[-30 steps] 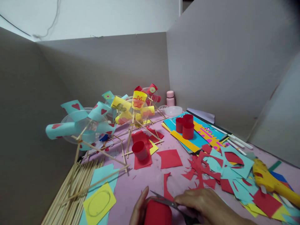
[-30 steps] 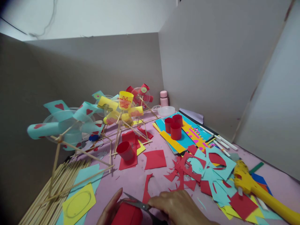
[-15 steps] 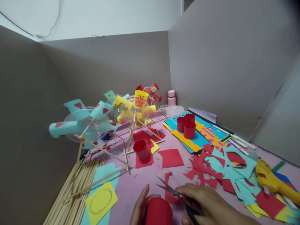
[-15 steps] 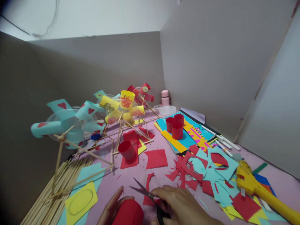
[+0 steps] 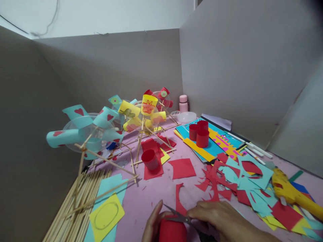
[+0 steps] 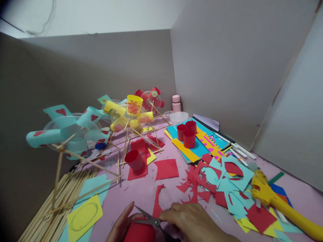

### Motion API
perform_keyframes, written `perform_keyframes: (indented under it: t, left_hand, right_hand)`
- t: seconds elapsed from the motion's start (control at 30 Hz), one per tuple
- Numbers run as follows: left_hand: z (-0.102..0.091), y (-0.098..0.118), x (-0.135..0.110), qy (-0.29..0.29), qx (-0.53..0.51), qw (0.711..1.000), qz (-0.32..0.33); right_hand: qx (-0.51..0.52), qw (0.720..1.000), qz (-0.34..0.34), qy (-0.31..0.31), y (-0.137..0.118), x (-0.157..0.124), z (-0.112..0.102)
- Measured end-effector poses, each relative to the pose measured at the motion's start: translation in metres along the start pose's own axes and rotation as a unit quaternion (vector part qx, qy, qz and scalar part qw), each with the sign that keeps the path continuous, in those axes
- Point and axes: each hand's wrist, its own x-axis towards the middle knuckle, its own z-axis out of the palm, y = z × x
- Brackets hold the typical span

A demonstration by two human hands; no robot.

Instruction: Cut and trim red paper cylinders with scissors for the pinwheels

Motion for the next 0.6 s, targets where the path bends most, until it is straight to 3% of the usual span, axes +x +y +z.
perform_keyframes:
  t: [0.3, 0.6]
  left_hand:
    - [0.001, -0.014, 0.016, -0.001, -0.078, 0.995, -0.055]
    - [0.011, -0.012, 0.011, 0.031, -0.044, 0.999, -0.006]
  right_hand:
    - [-0.054, 0.997, 0.028, -0.042, -0.011, 0.007, -0.005]
    - [-0.068, 0.992, -0.073, 0.076, 0.004, 0.001, 0.005]
